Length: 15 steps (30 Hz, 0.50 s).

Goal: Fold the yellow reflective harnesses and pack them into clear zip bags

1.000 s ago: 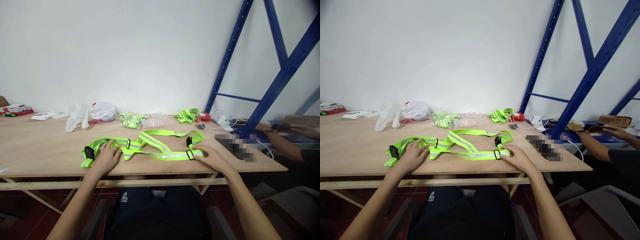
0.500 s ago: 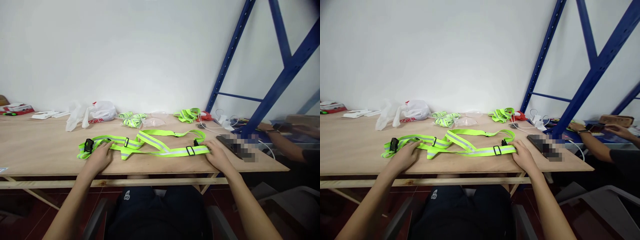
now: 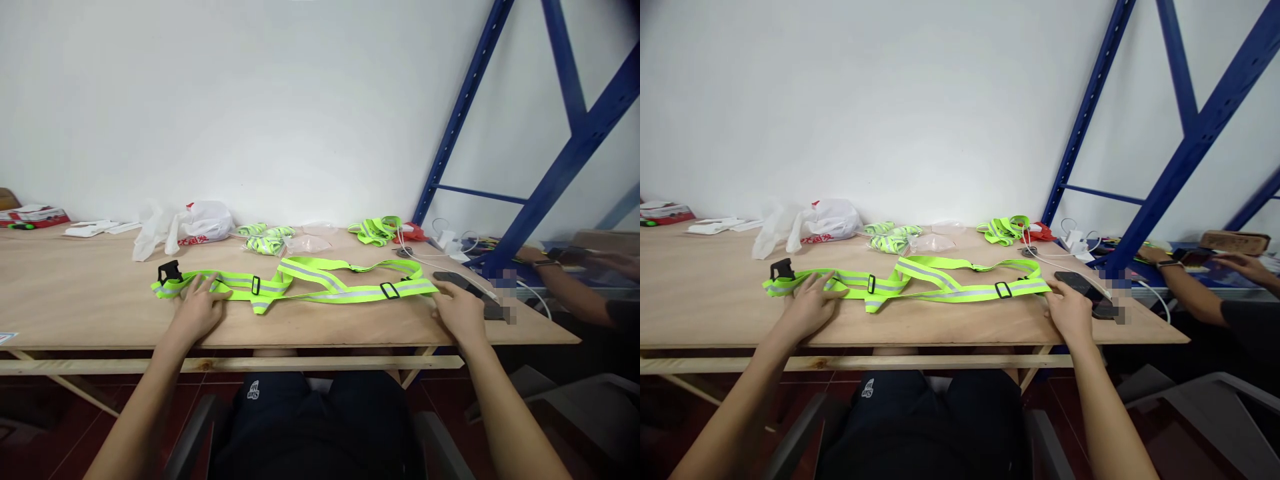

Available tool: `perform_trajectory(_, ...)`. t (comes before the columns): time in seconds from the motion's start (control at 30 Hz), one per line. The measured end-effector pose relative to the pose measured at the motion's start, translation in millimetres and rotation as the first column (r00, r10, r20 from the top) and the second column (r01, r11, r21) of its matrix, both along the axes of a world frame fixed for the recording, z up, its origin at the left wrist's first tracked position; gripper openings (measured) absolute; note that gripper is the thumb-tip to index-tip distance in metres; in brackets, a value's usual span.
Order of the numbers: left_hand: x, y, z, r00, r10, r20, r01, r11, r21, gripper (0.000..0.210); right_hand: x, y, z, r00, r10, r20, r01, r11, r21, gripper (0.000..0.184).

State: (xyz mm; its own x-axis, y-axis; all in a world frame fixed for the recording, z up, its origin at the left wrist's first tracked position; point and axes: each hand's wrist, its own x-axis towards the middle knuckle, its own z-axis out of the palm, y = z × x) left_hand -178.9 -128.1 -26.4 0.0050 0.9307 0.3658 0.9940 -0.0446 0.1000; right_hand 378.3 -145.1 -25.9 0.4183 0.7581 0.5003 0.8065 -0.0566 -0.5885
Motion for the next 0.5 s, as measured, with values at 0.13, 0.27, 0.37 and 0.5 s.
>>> perform_trajectory(0.13, -3.5, 4.8, 0.9, 0.997, -0.011, 0.080, 0.016, 0.998, -0.065, 0.042, 4.7, 4.1, -4.5, 0.894, 0.212, -0.395, -0.196, 0.977, 0.081, 0.039)
perform_trajectory(0.27, -6.2, 7.9, -1.0, 0.992, -0.053, 0.117, 0.059, 0.997, -0.049, 0.040, 4.9, 6.0, -7.0, 0.814, 0.279, -0.509, -0.235, 0.960, 0.150, 0.038)
perform_trajectory(0.37, -7.4, 7.9, -2.3, 0.990, -0.064, 0.126, 0.068, 0.997, -0.030, 0.040, 4.0, 2.6, -4.6, 0.877, 0.275, -0.394, -0.201, 0.955, 0.219, 0.030)
perform_trajectory(0.5, -8.8, 7.9, -3.7, 0.992, -0.082, 0.095, 0.084, 0.996, -0.022, 0.044, 5.1, -3.0, 0.0, 0.962, 0.255, -0.094, -0.205, 0.909, 0.363, 0.024)
